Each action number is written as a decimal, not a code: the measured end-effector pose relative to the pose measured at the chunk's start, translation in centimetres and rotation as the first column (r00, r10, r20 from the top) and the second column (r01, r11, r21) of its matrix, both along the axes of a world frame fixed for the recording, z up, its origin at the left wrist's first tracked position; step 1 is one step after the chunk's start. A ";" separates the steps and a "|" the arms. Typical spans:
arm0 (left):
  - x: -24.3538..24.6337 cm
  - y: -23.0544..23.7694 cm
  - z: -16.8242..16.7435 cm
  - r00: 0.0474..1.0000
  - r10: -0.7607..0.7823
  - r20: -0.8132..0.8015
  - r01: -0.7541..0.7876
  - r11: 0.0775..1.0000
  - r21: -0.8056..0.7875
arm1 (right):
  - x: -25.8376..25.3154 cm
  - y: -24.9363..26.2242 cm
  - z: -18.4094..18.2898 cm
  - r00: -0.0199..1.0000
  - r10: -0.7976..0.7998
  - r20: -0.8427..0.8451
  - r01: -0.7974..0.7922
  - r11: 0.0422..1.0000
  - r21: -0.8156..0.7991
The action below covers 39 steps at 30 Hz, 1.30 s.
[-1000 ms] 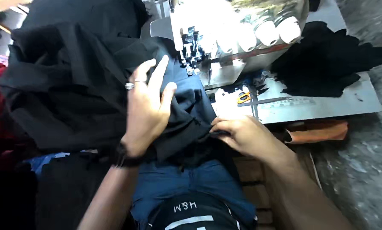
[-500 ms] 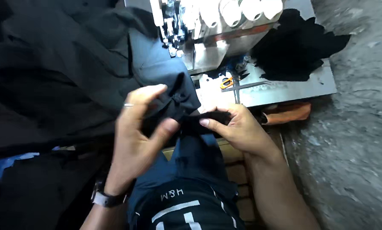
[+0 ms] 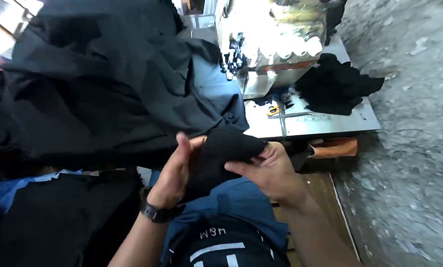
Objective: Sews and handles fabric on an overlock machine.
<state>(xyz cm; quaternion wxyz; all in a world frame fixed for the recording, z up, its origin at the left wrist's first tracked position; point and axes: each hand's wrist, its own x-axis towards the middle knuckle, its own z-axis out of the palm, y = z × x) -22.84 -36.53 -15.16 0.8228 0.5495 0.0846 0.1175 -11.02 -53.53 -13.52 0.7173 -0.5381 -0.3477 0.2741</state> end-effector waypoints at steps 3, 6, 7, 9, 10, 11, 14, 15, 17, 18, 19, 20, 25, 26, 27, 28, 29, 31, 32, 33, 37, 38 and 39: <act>-1.6 0.1 0.2 0.999 -0.016 0.037 0.013 0.996 0.083 | 0.2 0.1 -0.4 0.998 0.059 -0.022 -0.061 0.995 -0.082; -1.2 -0.4 0.8 0.980 0.201 -0.008 -0.189 0.931 0.311 | 0.3 0.6 -1.3 0.999 -0.033 0.038 0.040 0.975 -0.218; -1.1 -0.7 0.9 0.951 0.307 0.016 -0.291 0.881 0.373 | 0.1 0.8 -1.9 0.978 -0.157 0.139 0.187 0.952 -0.242; -0.9 -1.5 1.5 0.862 0.484 0.149 -0.480 0.687 0.545 | -0.3 0.4 -2.6 0.916 -0.312 0.254 0.358 0.919 -0.164; -0.6 -2.0 1.7 0.825 0.513 0.237 -0.534 0.570 0.625 | -0.9 0.0 -2.4 0.923 -0.324 0.207 0.351 0.930 -0.108; -0.4 -2.7 1.8 0.821 0.490 0.294 -0.536 0.480 0.695 | -1.7 -0.4 -2.1 0.955 -0.278 0.104 0.286 0.956 -0.063; 0.1 -5.2 1.9 0.961 0.229 0.157 -0.243 0.415 0.877 | -4.0 -0.1 -1.6 0.968 -0.200 -0.155 0.190 0.979 -0.072; 0.0 -5.3 2.0 0.984 0.150 0.100 -0.159 0.465 0.871 | -3.8 0.3 -1.7 0.944 -0.241 -0.226 0.225 0.970 -0.096; -1.1 -3.8 2.4 0.988 0.095 0.125 -0.156 0.696 0.701 | -2.8 0.7 -2.0 0.877 -0.250 -0.411 0.243 0.967 -0.069; -1.9 -2.7 2.6 0.978 0.129 0.165 -0.202 0.790 0.578 | -2.5 0.7 -2.0 0.866 -0.236 -0.442 0.237 0.970 -0.053; -2.5 -1.6 2.6 0.962 0.196 0.192 -0.267 0.832 0.486 | -2.4 0.6 -1.9 0.877 -0.220 -0.428 0.224 0.974 -0.040; -2.8 -0.7 2.3 0.948 0.254 0.191 -0.314 0.840 0.442 | -2.2 0.4 -1.8 0.897 -0.204 -0.392 0.211 0.977 -0.025; -2.3 -1.0 0.2 0.989 0.130 0.065 -0.140 0.972 0.191 | -1.8 0.9 -2.0 0.976 -0.140 -0.168 0.153 0.986 0.070; -2.2 -1.3 0.1 0.985 0.123 0.119 -0.144 0.972 0.188 | -1.6 0.9 -2.0 0.984 -0.143 -0.108 0.152 0.985 0.083; -2.2 -1.4 0.1 0.977 0.140 0.163 -0.181 0.945 0.271 | -1.3 0.8 -1.9 0.987 -0.155 -0.029 0.157 0.984 0.087; -2.4 -1.2 0.3 0.968 0.166 0.188 -0.228 0.892 0.390 | -0.9 0.6 -1.7 0.982 -0.172 0.076 0.165 0.983 0.085; -2.6 -0.8 0.5 0.963 0.177 0.201 -0.256 0.833 0.490 | -0.5 0.4 -1.4 0.965 -0.182 0.187 0.169 0.982 0.080; -3.1 0.3 1.4 0.964 0.167 0.207 -0.260 0.753 0.605 | 0.4 0.1 -0.7 0.889 -0.197 0.414 0.182 0.980 0.075; -3.3 0.8 1.9 0.964 0.153 0.218 -0.259 0.722 0.642 | 0.8 0.0 -0.4 0.824 -0.216 0.524 0.203 0.976 0.084; -3.5 1.2 2.6 0.964 0.133 0.228 -0.255 0.693 0.674 | 1.1 -0.2 -0.2 0.745 -0.240 0.622 0.231 0.968 0.096; -3.9 1.6 4.7 0.969 0.059 0.239 -0.221 0.637 0.738 | 2.3 -0.7 0.5 0.578 -0.329 0.746 0.362 0.924 0.126; -3.9 1.6 4.9 0.970 0.046 0.239 -0.207 0.670 0.713 | 2.5 -0.6 0.5 0.563 -0.349 0.750 0.395 0.910 0.128; -3.9 1.5 5.1 0.974 0.019 0.228 -0.169 0.727 0.665 | 2.7 -0.5 0.4 0.534 -0.367 0.762 0.424 0.896 0.134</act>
